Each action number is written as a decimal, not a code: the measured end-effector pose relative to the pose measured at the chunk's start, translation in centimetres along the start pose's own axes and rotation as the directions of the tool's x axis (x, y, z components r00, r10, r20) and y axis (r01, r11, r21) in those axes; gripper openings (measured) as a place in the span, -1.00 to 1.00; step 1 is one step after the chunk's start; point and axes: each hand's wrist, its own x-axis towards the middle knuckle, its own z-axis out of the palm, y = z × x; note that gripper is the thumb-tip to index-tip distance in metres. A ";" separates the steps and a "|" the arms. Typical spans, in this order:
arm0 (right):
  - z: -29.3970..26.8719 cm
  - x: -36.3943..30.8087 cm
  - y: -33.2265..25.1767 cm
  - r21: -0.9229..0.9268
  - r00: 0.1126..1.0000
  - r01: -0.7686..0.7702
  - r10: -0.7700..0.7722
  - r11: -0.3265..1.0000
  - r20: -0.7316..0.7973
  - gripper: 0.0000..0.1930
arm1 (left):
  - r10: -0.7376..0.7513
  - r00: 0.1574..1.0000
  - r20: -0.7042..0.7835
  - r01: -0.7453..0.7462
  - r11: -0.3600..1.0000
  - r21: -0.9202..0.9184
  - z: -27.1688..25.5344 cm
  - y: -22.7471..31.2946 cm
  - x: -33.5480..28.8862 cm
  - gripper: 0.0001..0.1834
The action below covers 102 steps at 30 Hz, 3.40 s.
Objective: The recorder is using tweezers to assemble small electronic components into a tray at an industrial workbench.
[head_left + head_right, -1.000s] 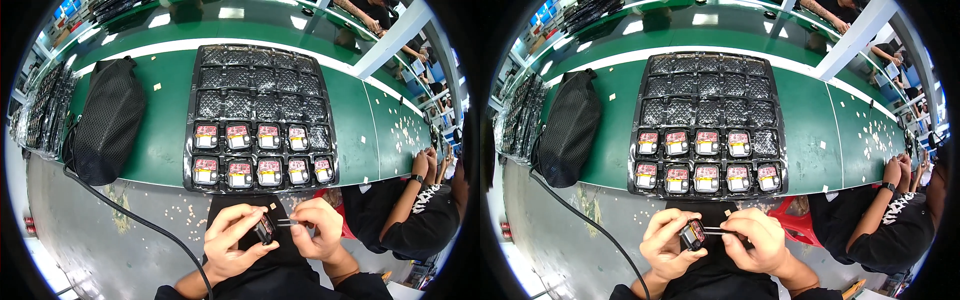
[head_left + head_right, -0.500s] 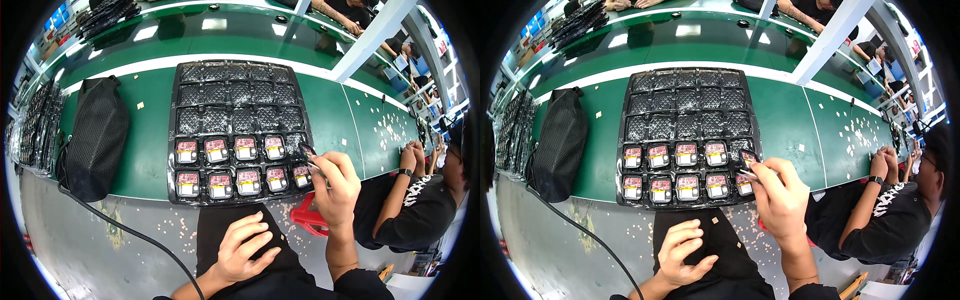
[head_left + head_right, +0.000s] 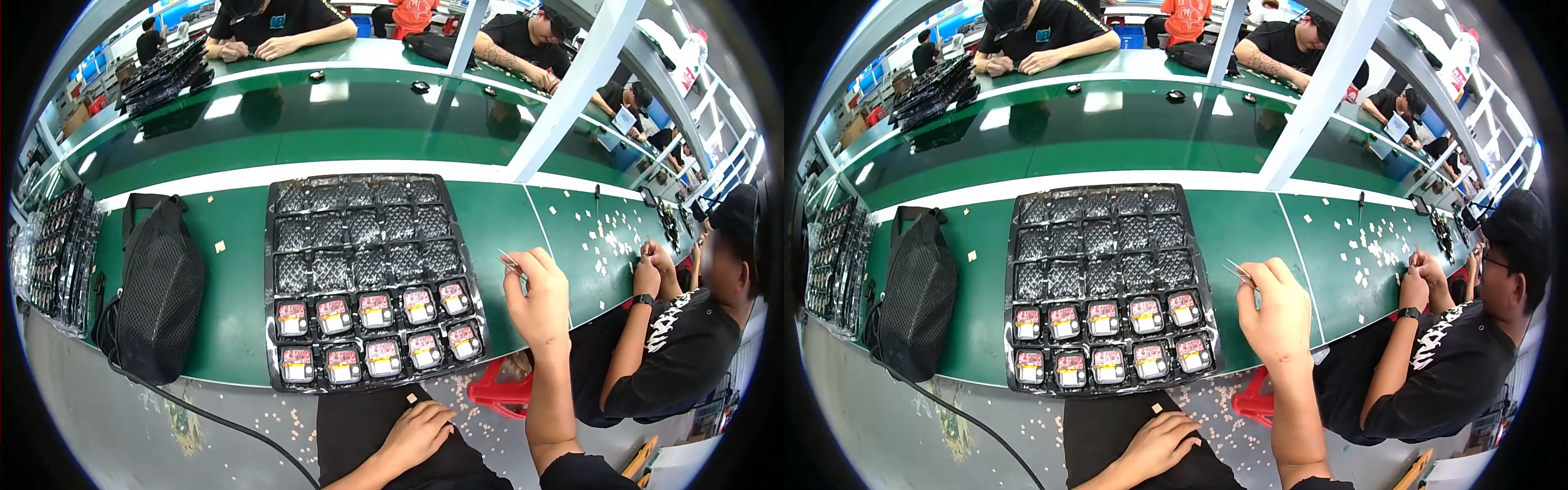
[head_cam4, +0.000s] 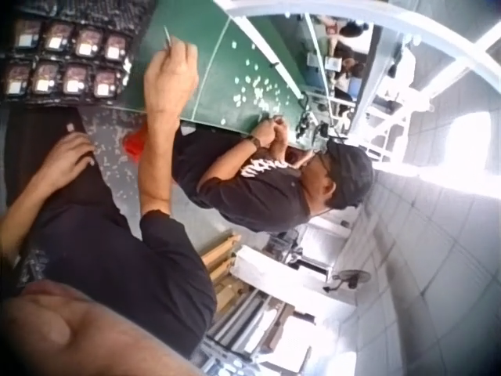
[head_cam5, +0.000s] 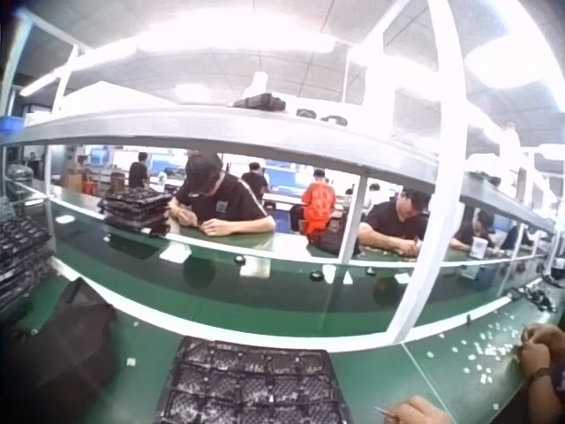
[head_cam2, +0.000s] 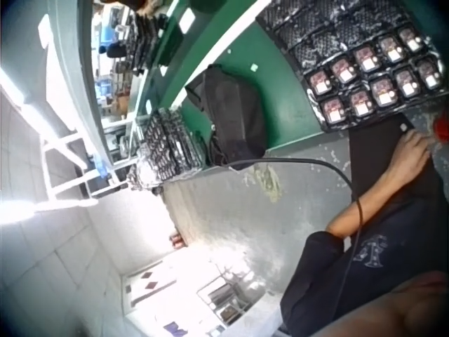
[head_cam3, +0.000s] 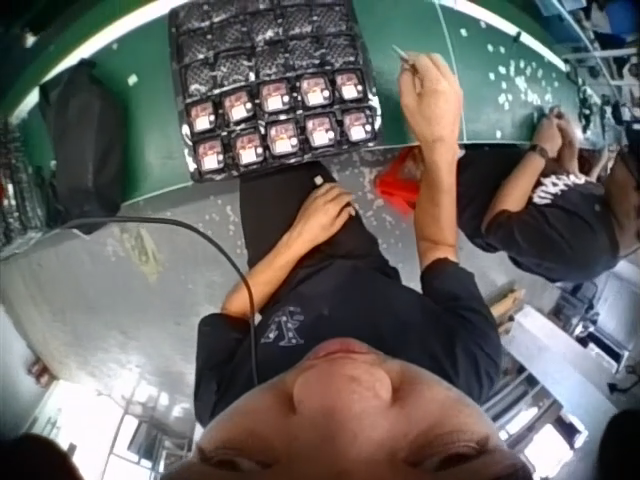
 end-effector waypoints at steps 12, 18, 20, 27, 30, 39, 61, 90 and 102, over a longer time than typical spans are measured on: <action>2.4 -2.3 2.4 -0.188 0.962 -0.272 0.272 0.944 -0.024 -0.85 | -0.014 0.999 0.035 0.014 1.000 -0.005 -1.0 1.2 0.6 -0.67; 2.4 -2.4 2.4 -0.155 0.953 -0.301 0.301 0.941 -0.026 -0.85 | -0.019 0.999 0.048 0.019 1.000 -0.001 -1.0 1.2 0.6 -0.65; 2.4 -2.4 2.5 -0.149 0.954 -0.298 0.297 0.943 -0.028 -0.85 | -0.027 0.998 0.053 0.026 1.000 0.005 -0.9 1.1 0.5 -0.66; 2.3 -2.4 2.4 -0.154 0.956 -0.292 0.290 0.944 -0.036 -0.85 | -0.022 0.998 0.066 0.022 1.000 -0.008 -1.0 1.3 0.7 -0.66; 2.3 -2.3 2.5 -0.161 0.959 -0.283 0.281 0.946 -0.038 -0.85 | -0.030 0.997 0.073 0.029 1.000 0.007 -0.8 1.1 0.7 -0.66; 2.4 -2.6 2.5 -0.138 0.964 -0.264 0.259 0.955 -0.052 -0.85 | -0.019 0.998 0.052 0.019 1.000 0.004 -0.8 1.1 0.8 -0.67; -2.5 -5.8 6.3 -0.238 0.874 -0.485 0.467 0.841 -0.132 -0.72 | 0.008 0.999 0.047 -0.006 0.999 -0.032 -1.0 1.3 0.2 -0.68; 0.2 -10.7 -9.2 0.592 0.920 0.090 -0.294 0.801 0.258 -0.65 | -0.349 0.771 -0.532 -0.340 0.481 -0.808 -8.4 5.7 -2.1 -0.20; 1.2 -10.7 -8.5 0.307 0.856 0.457 -0.506 0.835 0.102 -0.79 | -0.277 0.806 -0.524 -0.384 0.429 -0.818 -8.6 5.1 -2.5 -0.29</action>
